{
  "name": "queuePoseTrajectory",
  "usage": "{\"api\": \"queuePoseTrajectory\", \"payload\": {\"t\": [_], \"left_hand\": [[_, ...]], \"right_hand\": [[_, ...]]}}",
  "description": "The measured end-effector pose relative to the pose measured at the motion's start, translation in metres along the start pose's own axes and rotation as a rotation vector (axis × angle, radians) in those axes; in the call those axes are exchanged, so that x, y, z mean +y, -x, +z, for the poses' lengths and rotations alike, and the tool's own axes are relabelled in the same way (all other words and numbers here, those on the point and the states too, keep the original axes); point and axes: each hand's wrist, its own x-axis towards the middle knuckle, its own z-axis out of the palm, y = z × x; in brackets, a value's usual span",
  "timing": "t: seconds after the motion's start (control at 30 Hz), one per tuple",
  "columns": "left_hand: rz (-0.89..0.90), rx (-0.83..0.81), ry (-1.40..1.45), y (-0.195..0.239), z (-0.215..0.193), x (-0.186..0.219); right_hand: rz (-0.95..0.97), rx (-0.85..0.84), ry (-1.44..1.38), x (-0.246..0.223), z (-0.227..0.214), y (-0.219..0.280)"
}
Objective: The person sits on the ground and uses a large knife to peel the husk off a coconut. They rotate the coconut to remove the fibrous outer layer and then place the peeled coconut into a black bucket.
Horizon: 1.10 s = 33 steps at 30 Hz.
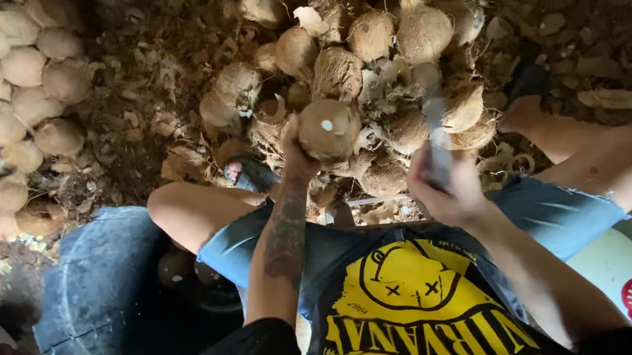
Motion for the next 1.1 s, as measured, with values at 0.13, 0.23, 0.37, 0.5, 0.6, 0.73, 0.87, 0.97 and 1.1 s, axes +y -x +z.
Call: {"api": "queuePoseTrajectory", "payload": {"t": [0.13,0.23,0.37,0.5,0.6,0.73,0.87,0.97,1.1], "left_hand": [[-0.026,0.081,-0.031,-0.017,-0.015,-0.01],[0.002,0.081,0.006,-0.021,-0.017,-0.011],[0.144,-0.083,-0.103,-0.005,-0.001,0.002],[0.118,-0.047,0.266,-0.009,-0.005,-0.008],[0.052,0.004,0.068,-0.02,-0.013,0.003],[0.022,0.124,0.021,-0.025,-0.023,-0.011],[0.013,0.139,0.016,-0.023,-0.012,-0.002],[0.056,-0.088,-0.029,-0.02,-0.01,0.003],[0.023,-0.101,0.099,-0.007,-0.023,-0.007]], "right_hand": [[-0.441,-0.021,-0.06,0.006,-0.001,-0.004],[-0.011,-0.112,0.269,0.041,0.019,0.004],[0.46,-0.276,0.425,0.091,0.028,0.002],[0.528,-0.17,0.307,0.055,0.027,0.006],[-0.01,0.062,-0.018,-0.014,0.02,-0.004],[-0.456,-0.068,-0.092,-0.018,0.012,-0.013],[0.283,-0.297,0.528,0.024,0.029,-0.01],[0.439,-0.305,0.435,0.082,0.028,-0.008],[0.379,-0.257,0.298,0.064,0.026,0.002]]}}
